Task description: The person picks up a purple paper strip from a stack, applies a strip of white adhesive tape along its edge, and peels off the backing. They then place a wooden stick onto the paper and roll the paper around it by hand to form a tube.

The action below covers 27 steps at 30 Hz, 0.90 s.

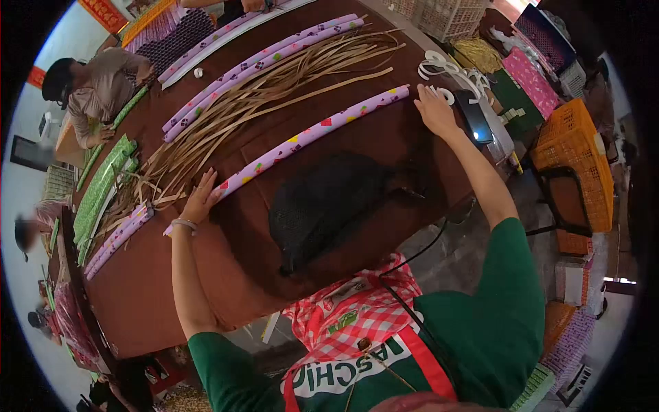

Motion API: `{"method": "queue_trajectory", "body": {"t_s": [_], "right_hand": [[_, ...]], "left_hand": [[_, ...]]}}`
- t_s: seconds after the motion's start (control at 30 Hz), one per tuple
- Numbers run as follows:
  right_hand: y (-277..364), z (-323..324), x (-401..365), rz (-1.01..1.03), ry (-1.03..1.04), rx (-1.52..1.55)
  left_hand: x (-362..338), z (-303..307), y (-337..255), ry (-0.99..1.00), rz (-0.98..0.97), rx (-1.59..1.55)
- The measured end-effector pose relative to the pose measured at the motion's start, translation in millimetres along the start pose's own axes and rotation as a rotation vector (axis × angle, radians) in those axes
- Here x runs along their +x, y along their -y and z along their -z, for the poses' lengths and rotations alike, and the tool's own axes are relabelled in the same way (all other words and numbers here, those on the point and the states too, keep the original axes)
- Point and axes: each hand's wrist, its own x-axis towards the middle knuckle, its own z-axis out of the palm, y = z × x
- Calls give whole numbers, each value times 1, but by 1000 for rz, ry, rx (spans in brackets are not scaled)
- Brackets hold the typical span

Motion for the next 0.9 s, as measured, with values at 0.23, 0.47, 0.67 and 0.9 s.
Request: {"method": "queue_trajectory", "body": {"t_s": [0.23, 0.47, 0.67, 0.9], "right_hand": [[34, -3, 7, 126, -422, 306], [161, 33, 27, 802, -194, 321], [237, 24, 55, 1180, -182, 222], [240, 20, 57, 1275, -143, 325]], "left_hand": [[4, -4, 14, 17, -44, 44], [4, -8, 19, 38, 32, -19], [4, -6, 14, -18, -93, 45], [5, -9, 15, 21, -28, 55]]}}
